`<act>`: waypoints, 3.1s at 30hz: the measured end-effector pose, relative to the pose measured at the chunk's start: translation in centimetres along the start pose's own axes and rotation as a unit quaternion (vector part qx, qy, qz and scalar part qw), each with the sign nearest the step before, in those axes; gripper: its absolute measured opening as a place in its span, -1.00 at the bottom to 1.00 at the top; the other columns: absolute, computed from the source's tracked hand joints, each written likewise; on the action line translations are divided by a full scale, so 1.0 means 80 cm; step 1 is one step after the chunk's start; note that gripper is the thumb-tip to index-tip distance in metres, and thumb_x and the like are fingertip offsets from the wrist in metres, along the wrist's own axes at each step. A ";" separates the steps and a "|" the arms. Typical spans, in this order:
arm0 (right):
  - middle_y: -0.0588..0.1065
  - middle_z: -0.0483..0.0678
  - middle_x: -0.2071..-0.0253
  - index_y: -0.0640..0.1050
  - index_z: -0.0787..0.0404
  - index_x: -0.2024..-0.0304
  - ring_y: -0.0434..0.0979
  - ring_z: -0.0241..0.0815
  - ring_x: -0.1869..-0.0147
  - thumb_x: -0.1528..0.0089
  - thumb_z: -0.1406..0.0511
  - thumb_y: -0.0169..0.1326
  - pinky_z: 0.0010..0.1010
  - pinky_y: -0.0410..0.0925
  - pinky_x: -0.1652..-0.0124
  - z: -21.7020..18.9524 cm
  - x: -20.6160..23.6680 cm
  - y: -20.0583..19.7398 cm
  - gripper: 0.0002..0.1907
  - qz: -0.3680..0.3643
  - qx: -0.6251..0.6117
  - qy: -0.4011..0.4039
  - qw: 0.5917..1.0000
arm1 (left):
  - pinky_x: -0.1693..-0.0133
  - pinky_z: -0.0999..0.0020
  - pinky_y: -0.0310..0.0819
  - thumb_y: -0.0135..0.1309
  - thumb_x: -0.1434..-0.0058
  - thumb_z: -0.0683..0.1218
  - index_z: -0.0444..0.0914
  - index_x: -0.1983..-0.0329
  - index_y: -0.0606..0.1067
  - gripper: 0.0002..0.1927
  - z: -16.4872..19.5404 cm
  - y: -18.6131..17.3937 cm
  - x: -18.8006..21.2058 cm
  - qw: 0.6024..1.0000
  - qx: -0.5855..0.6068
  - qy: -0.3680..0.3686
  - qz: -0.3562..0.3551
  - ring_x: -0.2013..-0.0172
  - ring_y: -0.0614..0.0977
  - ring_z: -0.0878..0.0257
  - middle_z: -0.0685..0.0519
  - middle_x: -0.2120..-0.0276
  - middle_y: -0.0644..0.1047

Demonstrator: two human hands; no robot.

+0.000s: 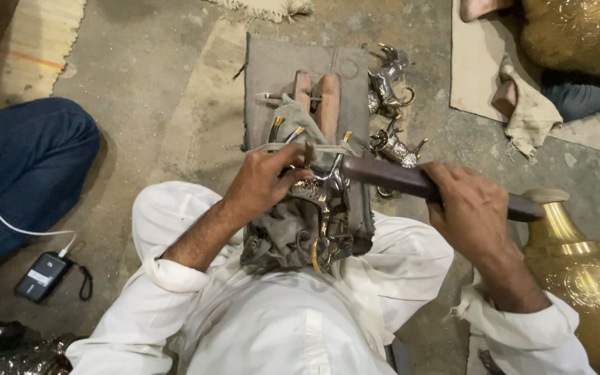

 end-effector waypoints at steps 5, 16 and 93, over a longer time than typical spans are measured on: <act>0.57 0.08 0.27 0.49 0.19 -0.08 0.60 0.05 0.25 -0.24 0.36 0.26 -0.18 0.40 0.21 0.004 -0.032 -0.010 -0.63 0.071 -0.127 0.045 0.988 | 0.21 0.25 0.63 0.29 -0.24 -0.19 -0.27 -0.06 0.46 -0.64 -0.001 -0.002 0.006 1.000 0.013 -0.017 0.019 0.18 0.75 0.09 -0.07 0.18 0.68; 0.60 0.01 0.28 0.55 0.16 -0.05 0.59 -0.13 0.30 -0.28 0.38 0.15 -0.21 0.43 0.23 -0.038 -0.120 -0.050 -0.72 -0.065 0.035 -0.084 0.994 | 0.21 0.30 0.72 0.19 -0.19 -0.32 -0.31 -0.10 0.45 -0.60 -0.009 0.016 0.025 0.993 -0.011 -0.068 0.091 0.19 0.77 0.12 -0.09 0.18 0.69; 0.52 0.11 0.32 0.52 0.25 0.02 0.57 0.10 0.25 -0.19 0.41 0.29 -0.15 0.37 0.23 -0.004 -0.048 -0.047 -0.68 0.126 -0.090 -0.024 0.988 | 0.24 0.26 0.67 0.26 -0.26 -0.19 -0.28 -0.10 0.47 -0.63 -0.003 0.015 0.034 0.995 -0.017 -0.018 0.094 0.17 0.77 0.09 -0.05 0.17 0.69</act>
Point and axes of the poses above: each hand's wrist, its own x-axis away from the middle knuckle, its own y-axis out of the palm, z = x × y, the point moved 3 cm from there along -x, towards the middle knuckle
